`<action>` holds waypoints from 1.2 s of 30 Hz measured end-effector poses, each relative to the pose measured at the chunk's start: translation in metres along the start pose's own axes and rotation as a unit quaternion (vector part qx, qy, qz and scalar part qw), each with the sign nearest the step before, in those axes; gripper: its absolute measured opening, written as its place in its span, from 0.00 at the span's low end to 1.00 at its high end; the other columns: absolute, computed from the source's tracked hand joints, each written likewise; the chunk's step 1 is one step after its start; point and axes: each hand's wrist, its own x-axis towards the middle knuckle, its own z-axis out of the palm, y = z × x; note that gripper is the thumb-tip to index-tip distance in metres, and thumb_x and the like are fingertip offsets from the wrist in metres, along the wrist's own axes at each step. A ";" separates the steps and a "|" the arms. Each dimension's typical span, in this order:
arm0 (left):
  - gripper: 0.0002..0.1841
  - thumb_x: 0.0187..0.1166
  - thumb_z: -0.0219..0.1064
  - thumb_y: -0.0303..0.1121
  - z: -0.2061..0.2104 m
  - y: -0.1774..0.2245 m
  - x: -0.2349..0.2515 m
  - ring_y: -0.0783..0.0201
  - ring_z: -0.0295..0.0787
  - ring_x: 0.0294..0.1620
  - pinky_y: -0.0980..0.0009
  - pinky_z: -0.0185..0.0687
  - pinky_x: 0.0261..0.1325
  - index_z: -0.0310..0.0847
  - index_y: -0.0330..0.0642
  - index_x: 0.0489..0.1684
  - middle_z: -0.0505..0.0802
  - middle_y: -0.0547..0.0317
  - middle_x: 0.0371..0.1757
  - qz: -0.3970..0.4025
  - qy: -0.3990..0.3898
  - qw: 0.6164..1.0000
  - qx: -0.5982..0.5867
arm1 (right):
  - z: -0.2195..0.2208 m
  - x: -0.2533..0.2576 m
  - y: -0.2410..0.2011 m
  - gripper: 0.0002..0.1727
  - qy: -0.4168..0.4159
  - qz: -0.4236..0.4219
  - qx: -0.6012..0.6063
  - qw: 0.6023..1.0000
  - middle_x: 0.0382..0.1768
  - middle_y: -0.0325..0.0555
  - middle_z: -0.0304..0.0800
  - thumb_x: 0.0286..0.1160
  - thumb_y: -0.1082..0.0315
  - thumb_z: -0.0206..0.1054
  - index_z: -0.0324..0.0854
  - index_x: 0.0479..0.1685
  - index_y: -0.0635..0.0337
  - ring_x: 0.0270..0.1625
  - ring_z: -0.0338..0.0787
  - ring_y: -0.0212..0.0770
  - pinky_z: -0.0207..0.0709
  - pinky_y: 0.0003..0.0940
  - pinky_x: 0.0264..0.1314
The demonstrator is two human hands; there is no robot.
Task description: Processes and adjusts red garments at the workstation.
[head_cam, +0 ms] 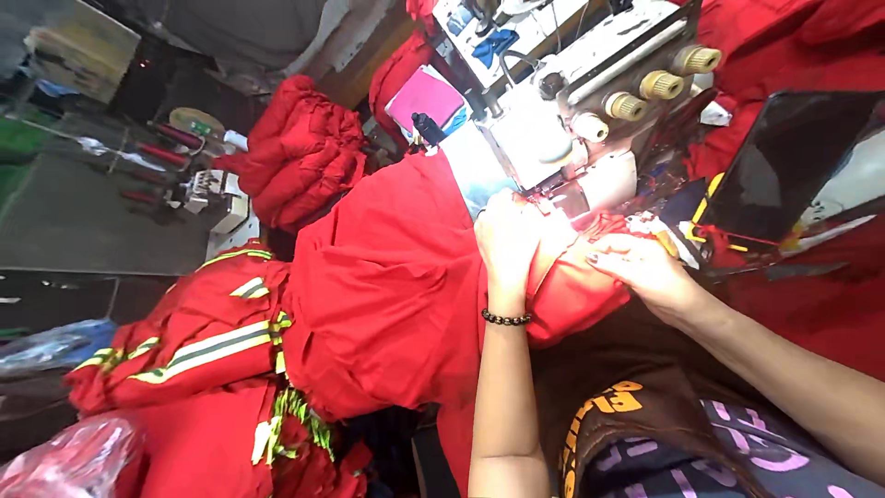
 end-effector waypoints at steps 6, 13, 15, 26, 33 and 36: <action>0.13 0.81 0.66 0.37 0.004 -0.009 0.016 0.41 0.91 0.49 0.40 0.85 0.48 0.83 0.39 0.54 0.91 0.40 0.48 -0.017 0.033 0.999 0.004 | 0.009 0.021 0.009 0.02 0.036 -0.083 -0.107 0.990 0.28 0.34 0.90 0.74 0.70 0.73 0.90 0.38 0.58 0.31 0.86 0.23 0.82 0.23 0.38; 0.12 0.79 0.70 0.33 -0.002 -0.017 0.068 0.42 0.87 0.59 0.42 0.85 0.60 0.84 0.36 0.54 0.87 0.41 0.63 0.052 0.017 0.998 0.044 | 0.022 0.040 0.011 0.11 0.082 -0.164 -0.274 0.944 0.25 0.42 0.86 0.80 0.61 0.69 0.88 0.34 0.59 0.29 0.84 0.36 0.80 0.40 0.35; 0.17 0.77 0.74 0.40 -0.009 -0.029 0.076 0.41 0.85 0.63 0.42 0.82 0.65 0.85 0.34 0.51 0.86 0.39 0.64 0.042 0.033 0.997 0.047 | 0.017 0.034 0.008 0.13 0.065 -0.155 -0.301 0.939 0.27 0.45 0.87 0.82 0.58 0.67 0.88 0.37 0.59 0.31 0.86 0.40 0.81 0.46 0.38; 0.14 0.67 0.80 0.38 -0.054 0.012 -0.010 0.79 0.87 0.40 0.77 0.85 0.46 0.83 0.44 0.43 0.91 0.71 0.38 0.166 -0.301 0.775 -0.530 | 0.058 -0.042 0.040 0.36 -0.438 0.184 -0.294 0.829 0.45 0.61 0.92 0.83 0.48 0.68 0.68 0.81 0.64 0.32 0.92 0.55 0.88 0.56 0.41; 0.10 0.76 0.72 0.26 -0.033 -0.038 -0.043 0.71 0.90 0.36 0.72 0.88 0.44 0.81 0.39 0.52 0.93 0.60 0.38 -0.068 -0.111 0.811 -0.570 | 0.030 -0.042 0.043 0.20 -0.382 0.162 -0.266 0.870 0.34 0.54 0.95 0.93 0.59 0.55 0.84 0.54 0.69 0.30 0.96 0.45 0.91 0.45 0.42; 0.12 0.75 0.72 0.26 -0.030 -0.075 -0.054 0.73 0.90 0.35 0.73 0.87 0.43 0.83 0.32 0.53 0.94 0.62 0.36 -0.064 -0.155 0.899 -0.405 | -0.023 -0.046 -0.004 0.16 -0.352 0.107 -0.357 0.859 0.35 0.54 0.94 0.93 0.64 0.52 0.82 0.56 0.66 0.32 0.95 0.47 0.90 0.49 0.44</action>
